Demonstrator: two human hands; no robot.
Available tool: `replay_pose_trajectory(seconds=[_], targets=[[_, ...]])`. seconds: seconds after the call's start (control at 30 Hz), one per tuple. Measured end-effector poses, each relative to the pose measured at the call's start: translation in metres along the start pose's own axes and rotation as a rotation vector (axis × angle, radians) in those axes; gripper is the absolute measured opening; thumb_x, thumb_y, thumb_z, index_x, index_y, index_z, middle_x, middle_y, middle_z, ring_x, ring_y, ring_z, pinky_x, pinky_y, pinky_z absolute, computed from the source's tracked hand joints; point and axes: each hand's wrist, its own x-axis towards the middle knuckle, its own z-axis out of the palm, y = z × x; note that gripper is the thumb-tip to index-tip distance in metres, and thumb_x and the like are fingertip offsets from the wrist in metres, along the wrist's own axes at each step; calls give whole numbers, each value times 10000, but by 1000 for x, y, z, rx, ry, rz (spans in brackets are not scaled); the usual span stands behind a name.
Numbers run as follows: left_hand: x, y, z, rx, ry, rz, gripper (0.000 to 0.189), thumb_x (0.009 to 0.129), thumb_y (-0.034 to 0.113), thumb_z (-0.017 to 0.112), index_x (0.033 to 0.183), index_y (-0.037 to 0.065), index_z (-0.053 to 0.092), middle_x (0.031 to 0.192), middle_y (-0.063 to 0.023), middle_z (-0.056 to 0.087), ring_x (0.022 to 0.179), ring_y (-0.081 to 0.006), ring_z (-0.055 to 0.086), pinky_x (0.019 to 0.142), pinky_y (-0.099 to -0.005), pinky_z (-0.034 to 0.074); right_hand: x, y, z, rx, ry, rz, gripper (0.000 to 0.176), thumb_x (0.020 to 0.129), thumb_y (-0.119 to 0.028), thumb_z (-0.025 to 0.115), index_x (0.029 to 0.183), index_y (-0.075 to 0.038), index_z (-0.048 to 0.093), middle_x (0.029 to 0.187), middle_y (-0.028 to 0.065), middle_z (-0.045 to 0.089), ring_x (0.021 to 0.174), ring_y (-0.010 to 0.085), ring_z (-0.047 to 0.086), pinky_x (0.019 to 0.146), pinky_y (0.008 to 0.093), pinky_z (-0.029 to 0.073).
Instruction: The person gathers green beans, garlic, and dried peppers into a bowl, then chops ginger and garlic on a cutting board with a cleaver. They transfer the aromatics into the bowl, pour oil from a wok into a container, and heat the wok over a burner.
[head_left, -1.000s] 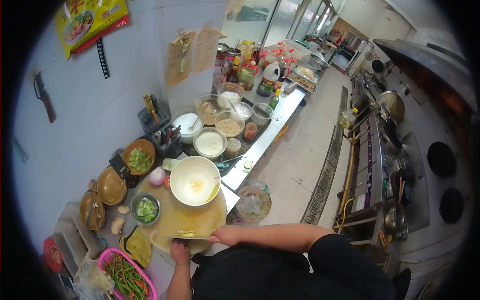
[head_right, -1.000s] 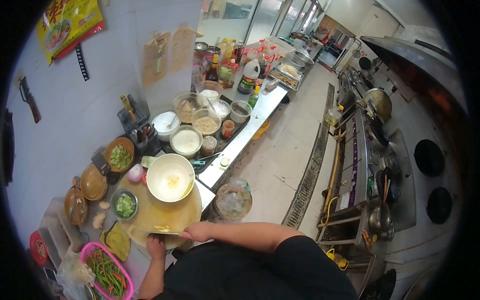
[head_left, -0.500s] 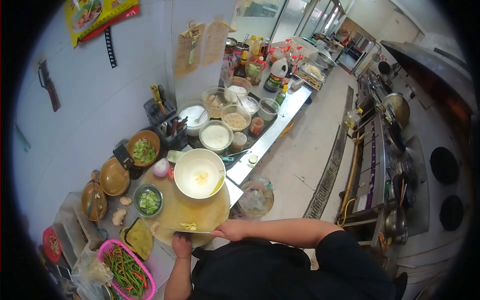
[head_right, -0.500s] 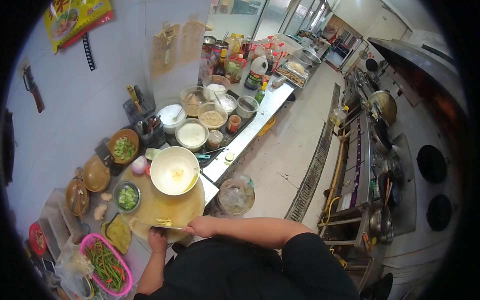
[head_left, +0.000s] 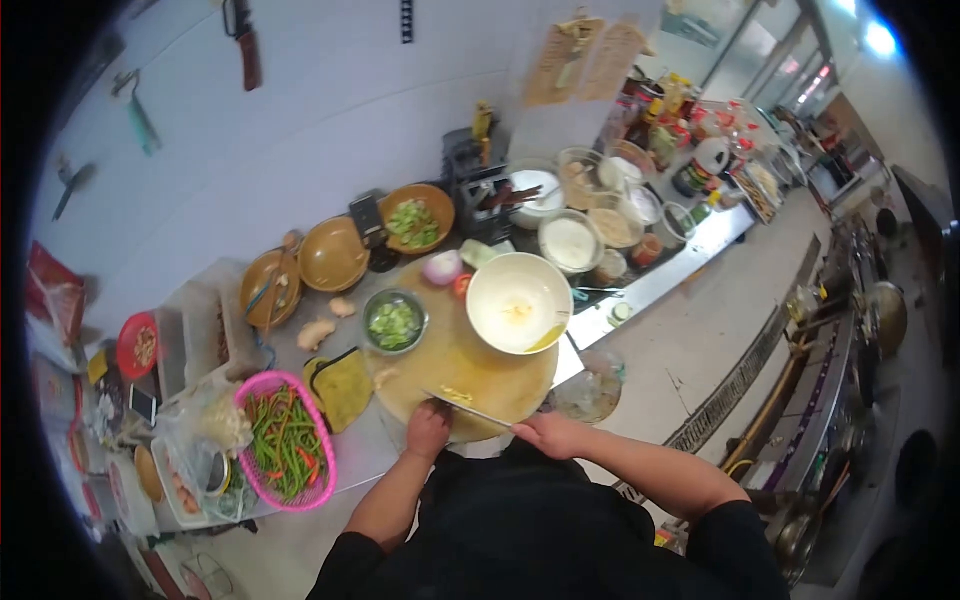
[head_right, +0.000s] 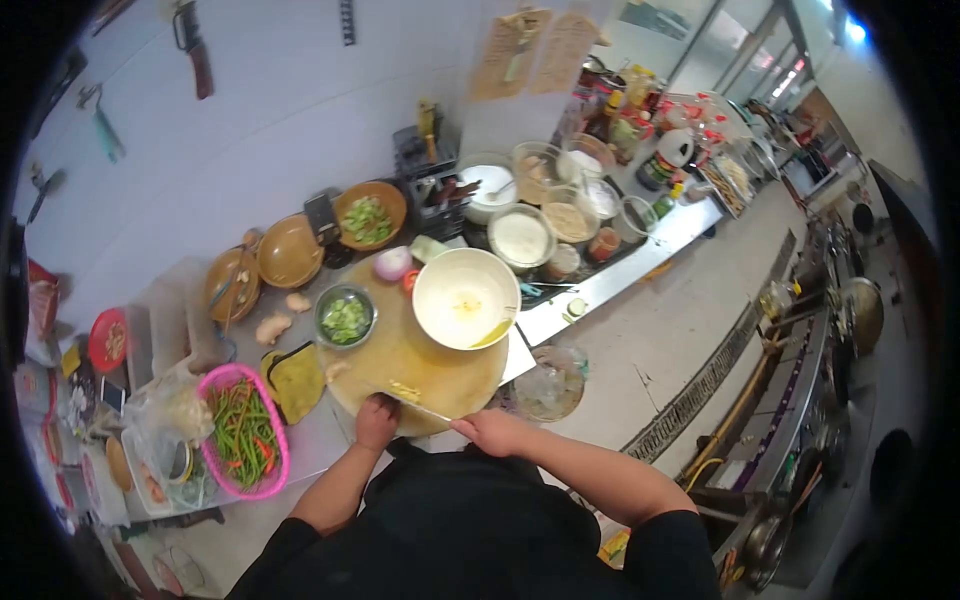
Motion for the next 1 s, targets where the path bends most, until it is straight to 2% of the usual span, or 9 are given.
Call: replay_pose_trajectory(seconds=[0.27,0.47,0.57,0.63,0.77,0.83,0.9,0.97,1.0], targets=[[0,-1,-6,21,-86,9,228,687,89,657,908,34,649,990,-112,614,980,-288,581,870,-377,478,20,5,18,14,87,-34,489,997,-432,359,1133,-38,615,1025,243,642,976,419,599,869,462,468],[5,5,-12,-44,-178,-115,209,721,102,640,914,23,652,968,-136,628,958,-308,592,872,-396,486,12,23,20,94,118,-43,481,977,-456,401,1142,-61,621,972,224,656,915,396,625,821,444,490],[9,8,-20,-56,-265,-304,197,772,103,624,944,11,651,971,-147,637,944,-319,600,874,-398,485,-2,21,10,25,199,-75,477,965,-477,414,1158,-91,616,968,207,664,876,397,636,801,455,498],[11,1,-28,-369,4,-714,192,811,120,611,965,14,654,993,-147,639,955,-331,600,874,-397,482,-11,15,2,-100,212,-39,492,947,-515,434,1213,-131,591,993,192,668,858,396,643,780,471,508],[38,-14,-63,-57,35,-597,214,838,149,624,1010,23,639,960,-138,644,870,-291,632,780,-377,510,-20,11,-1,-363,211,67,537,912,-565,472,1246,-154,561,953,170,675,843,364,655,733,455,528],[52,-10,-68,-84,-42,-538,306,809,196,646,1043,2,616,1036,-165,627,996,-332,582,907,-404,460,-19,17,1,-537,297,-22,581,874,-602,501,1256,-167,546,856,136,669,815,318,667,655,428,541],[70,10,-63,-17,-193,-326,420,802,240,668,1141,10,576,1145,-198,577,1087,-364,529,960,-431,425,-14,25,8,-571,354,-104,586,864,-606,508,1247,-164,551,822,120,659,796,301,667,625,415,537],[82,41,-48,-28,-261,-265,580,815,333,655,1283,31,495,1325,-226,458,1240,-394,414,1053,-469,332,-12,25,10,-604,416,-185,592,855,-611,516,1238,-161,556,788,104,649,778,284,667,595,402,534],[86,49,-39,-28,-262,-264,580,815,333,655,1283,31,495,1325,-226,458,1240,-394,414,1053,-469,332,-12,22,10,-621,418,-201,582,853,-606,522,1221,-157,568,779,99,644,766,283,664,585,405,530]])
